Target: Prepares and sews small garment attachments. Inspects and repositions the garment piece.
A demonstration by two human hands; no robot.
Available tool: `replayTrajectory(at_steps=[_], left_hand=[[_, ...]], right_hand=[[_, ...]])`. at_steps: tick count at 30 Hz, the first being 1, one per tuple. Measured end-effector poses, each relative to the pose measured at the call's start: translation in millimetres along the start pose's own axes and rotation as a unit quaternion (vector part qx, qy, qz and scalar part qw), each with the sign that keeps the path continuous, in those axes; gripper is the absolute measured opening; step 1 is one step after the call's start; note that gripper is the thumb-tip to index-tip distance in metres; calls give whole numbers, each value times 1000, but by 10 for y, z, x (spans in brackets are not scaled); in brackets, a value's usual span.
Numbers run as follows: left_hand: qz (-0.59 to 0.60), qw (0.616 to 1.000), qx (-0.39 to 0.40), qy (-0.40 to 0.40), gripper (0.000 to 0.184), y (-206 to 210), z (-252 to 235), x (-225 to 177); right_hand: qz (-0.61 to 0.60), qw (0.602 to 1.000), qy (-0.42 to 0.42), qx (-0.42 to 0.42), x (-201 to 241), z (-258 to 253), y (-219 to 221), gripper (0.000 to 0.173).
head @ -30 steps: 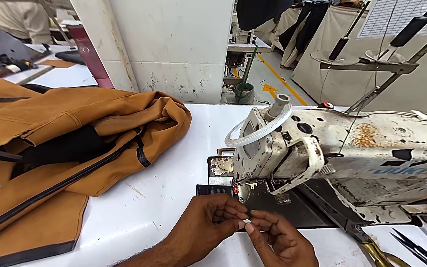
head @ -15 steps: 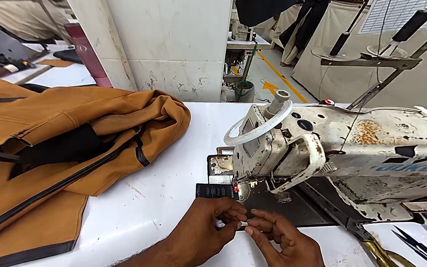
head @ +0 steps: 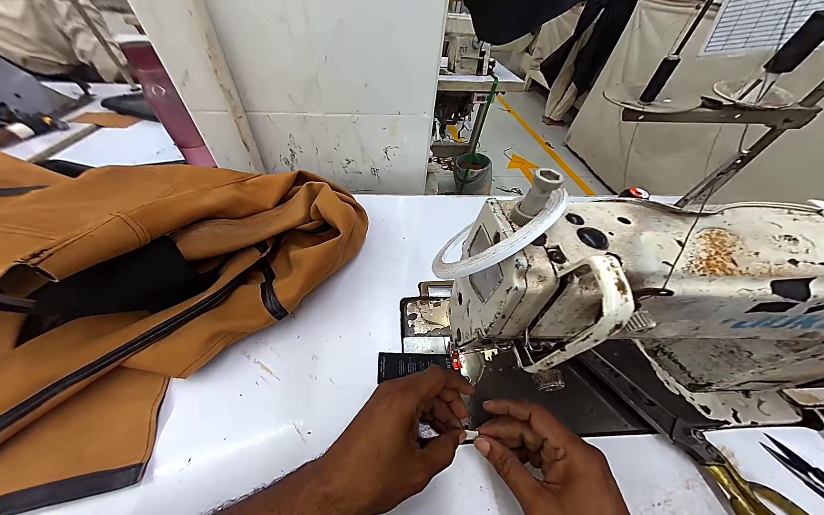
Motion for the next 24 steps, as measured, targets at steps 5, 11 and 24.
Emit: replayTrajectory(at_steps=[5,11,24], left_hand=[[-222,972,-14,77,28,-128,-22,44],[-402,897,58,176,21,-364,-140,305],[-356,909,125,174,25,-367,-157,353]], right_hand=[[-34,997,58,-39,20,-57,-26,29],[-76,987,134,-43,0,-432,-63,31],[2,987,159,-38,97,-660,140,17]])
Point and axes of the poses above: each hand's wrist, its own z-axis away from the middle knuckle, its own y-axis out of the palm, x = y × z, the point moved 1 cm from there along -z, towards the middle knuckle, and after that the axes turned 14 degrees about y, right-handed, at the moved point
